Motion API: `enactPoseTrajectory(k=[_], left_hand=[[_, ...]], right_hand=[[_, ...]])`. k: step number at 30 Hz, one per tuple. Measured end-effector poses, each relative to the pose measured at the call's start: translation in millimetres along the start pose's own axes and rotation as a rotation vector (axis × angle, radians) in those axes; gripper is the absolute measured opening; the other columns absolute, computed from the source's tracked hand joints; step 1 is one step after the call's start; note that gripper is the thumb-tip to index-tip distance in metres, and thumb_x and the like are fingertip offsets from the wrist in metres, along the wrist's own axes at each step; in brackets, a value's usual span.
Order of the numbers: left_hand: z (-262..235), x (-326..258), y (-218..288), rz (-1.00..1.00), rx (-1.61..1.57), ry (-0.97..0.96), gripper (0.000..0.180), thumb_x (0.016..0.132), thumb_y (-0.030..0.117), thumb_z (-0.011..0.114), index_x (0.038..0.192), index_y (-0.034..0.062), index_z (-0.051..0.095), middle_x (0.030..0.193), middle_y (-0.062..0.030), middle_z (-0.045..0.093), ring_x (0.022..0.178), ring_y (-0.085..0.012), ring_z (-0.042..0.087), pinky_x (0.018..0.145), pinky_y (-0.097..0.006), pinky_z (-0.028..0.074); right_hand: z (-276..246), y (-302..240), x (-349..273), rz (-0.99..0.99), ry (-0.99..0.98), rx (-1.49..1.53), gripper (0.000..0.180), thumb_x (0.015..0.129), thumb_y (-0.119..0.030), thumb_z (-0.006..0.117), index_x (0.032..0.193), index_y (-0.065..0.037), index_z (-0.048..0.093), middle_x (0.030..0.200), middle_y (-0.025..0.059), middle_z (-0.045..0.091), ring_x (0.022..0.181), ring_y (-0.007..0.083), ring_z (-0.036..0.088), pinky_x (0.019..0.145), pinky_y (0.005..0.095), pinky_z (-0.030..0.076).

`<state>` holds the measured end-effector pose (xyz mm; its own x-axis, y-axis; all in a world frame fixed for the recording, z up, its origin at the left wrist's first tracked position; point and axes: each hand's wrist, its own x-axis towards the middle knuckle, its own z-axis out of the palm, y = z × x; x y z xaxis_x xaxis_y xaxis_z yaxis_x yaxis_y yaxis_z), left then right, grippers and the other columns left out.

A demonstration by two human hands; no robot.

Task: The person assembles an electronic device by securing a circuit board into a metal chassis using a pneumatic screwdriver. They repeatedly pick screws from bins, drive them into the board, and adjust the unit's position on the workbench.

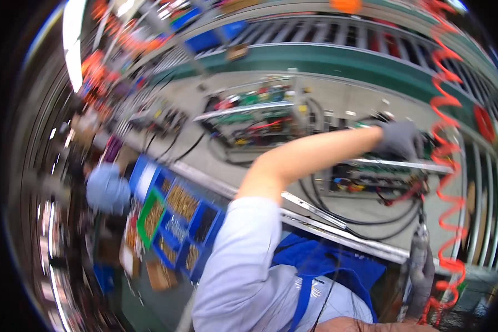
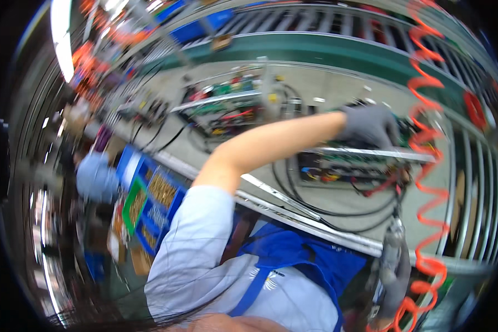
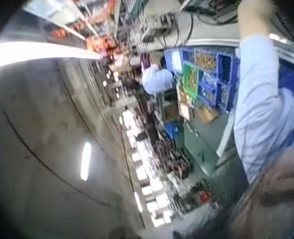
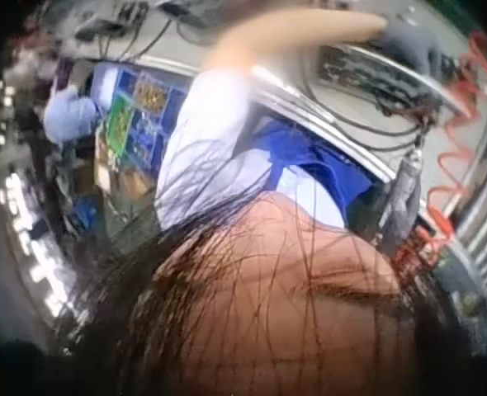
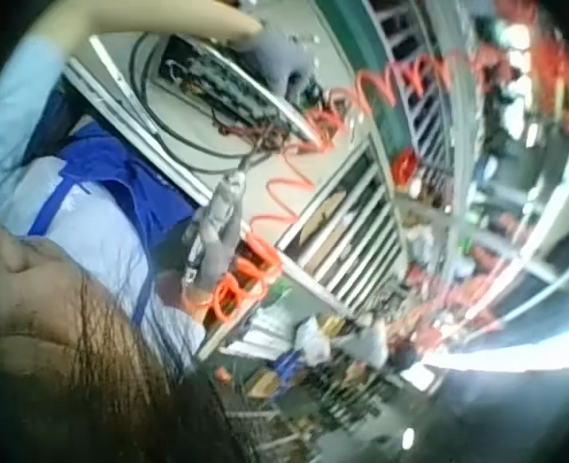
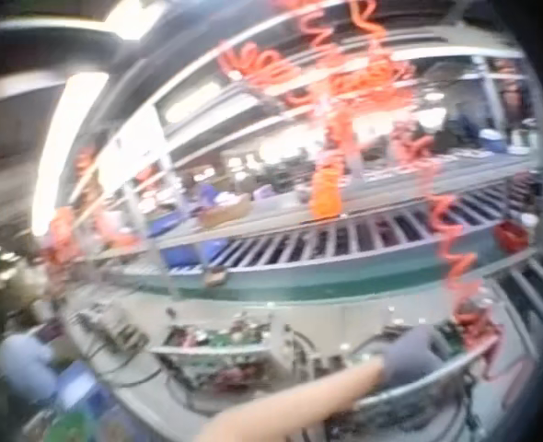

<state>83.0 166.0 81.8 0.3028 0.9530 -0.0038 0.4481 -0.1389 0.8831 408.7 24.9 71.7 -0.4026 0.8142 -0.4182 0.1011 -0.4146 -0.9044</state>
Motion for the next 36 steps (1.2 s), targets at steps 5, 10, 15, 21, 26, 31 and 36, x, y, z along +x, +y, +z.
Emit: enactPoseTrajectory(k=[5,10,15,21,26,31,36], left_hand=[[-6.8,-18.7,-6.6,-0.107,0.058,0.058,0.031,0.063,0.009,0.081,0.093,0.0016,0.077,0.083,-0.01,0.074,0.07,-0.0161,0.067,0.065,-0.03,0.054],[-4.9,-17.2,-1.1,-0.117,0.003,0.064,0.029,0.063,0.004,0.081,0.092,0.0006,0.077,0.08,-0.0101,0.073,0.067,-0.0169,0.066,0.061,-0.032,0.054],[-6.1,-12.7,-10.4,0.021,-0.001,0.037,0.033,0.063,0.016,0.085,0.09,-0.0008,0.075,0.074,-0.0064,0.068,0.067,-0.0148,0.06,0.058,-0.031,0.048],[-13.3,-21.2,-1.1,-0.035,0.094,-0.026,0.028,0.077,0.015,0.075,0.1,-0.0006,0.074,0.086,-0.0095,0.072,0.078,-0.0151,0.064,0.073,-0.029,0.051],[-7.4,-15.1,-3.4,-0.019,0.0,0.0,0.028,0.074,0.011,0.076,0.1,0.0008,0.075,0.083,-0.0089,0.072,0.071,-0.012,0.063,0.067,-0.026,0.05],[-49.1,-27.6,-34.1,0.071,-0.937,0.152,0.04,0.09,0.008,0.06,0.127,-0.0072,0.053,0.096,-0.0128,0.064,0.08,-0.0165,0.063,0.069,-0.026,0.052],[-60.8,-172.5,-9.3,0.338,-1.254,0.482,0.045,0.086,-0.007,0.048,0.13,-0.0107,0.045,0.112,-0.0222,0.06,0.093,-0.027,0.065,0.077,-0.029,0.058]], right_hand=[[-30.9,25.6,18.4,-0.064,-0.184,-0.001,0.076,0.082,-0.029,0.067,0.146,-0.004,0.034,0.083,0.0064,0.058,0.053,0.0103,0.052,0.041,0.0226,0.042],[-6.6,9.2,10.9,-0.113,-0.109,-0.025,0.09,0.072,-0.035,0.07,0.147,-0.002,0.033,0.077,0.0081,0.058,0.046,0.0129,0.052,0.04,0.0248,0.044],[-0.8,-10.4,0.6,-0.032,-0.065,-0.005,0.089,0.07,-0.028,0.068,0.147,-0.001,0.035,0.081,0.0095,0.061,0.054,0.0135,0.057,0.046,0.0255,0.048],[-5.9,-41.2,-1.1,0.036,-0.258,0.001,0.089,0.069,-0.021,0.069,0.148,-0.001,0.033,0.082,0.0113,0.059,0.056,0.0159,0.058,0.051,0.0275,0.049],[-13.8,-56.1,-0.1,0.103,-0.27,-0.102,0.088,0.069,-0.021,0.071,0.147,-0.001,0.034,0.082,0.01,0.06,0.056,0.0149,0.059,0.051,0.0272,0.049],[2.8,-44.1,4.5,0.036,-0.256,-0.08,0.092,0.067,-0.037,0.072,0.145,-0.002,0.038,0.081,0.0062,0.06,0.056,0.0118,0.057,0.048,0.025,0.049],[-53.9,31.0,25.6,-0.105,-0.328,0.181,0.063,0.085,-0.034,0.066,0.132,0.0,0.04,0.078,0.0083,0.057,0.046,0.012,0.05,0.036,0.0251,0.042]])
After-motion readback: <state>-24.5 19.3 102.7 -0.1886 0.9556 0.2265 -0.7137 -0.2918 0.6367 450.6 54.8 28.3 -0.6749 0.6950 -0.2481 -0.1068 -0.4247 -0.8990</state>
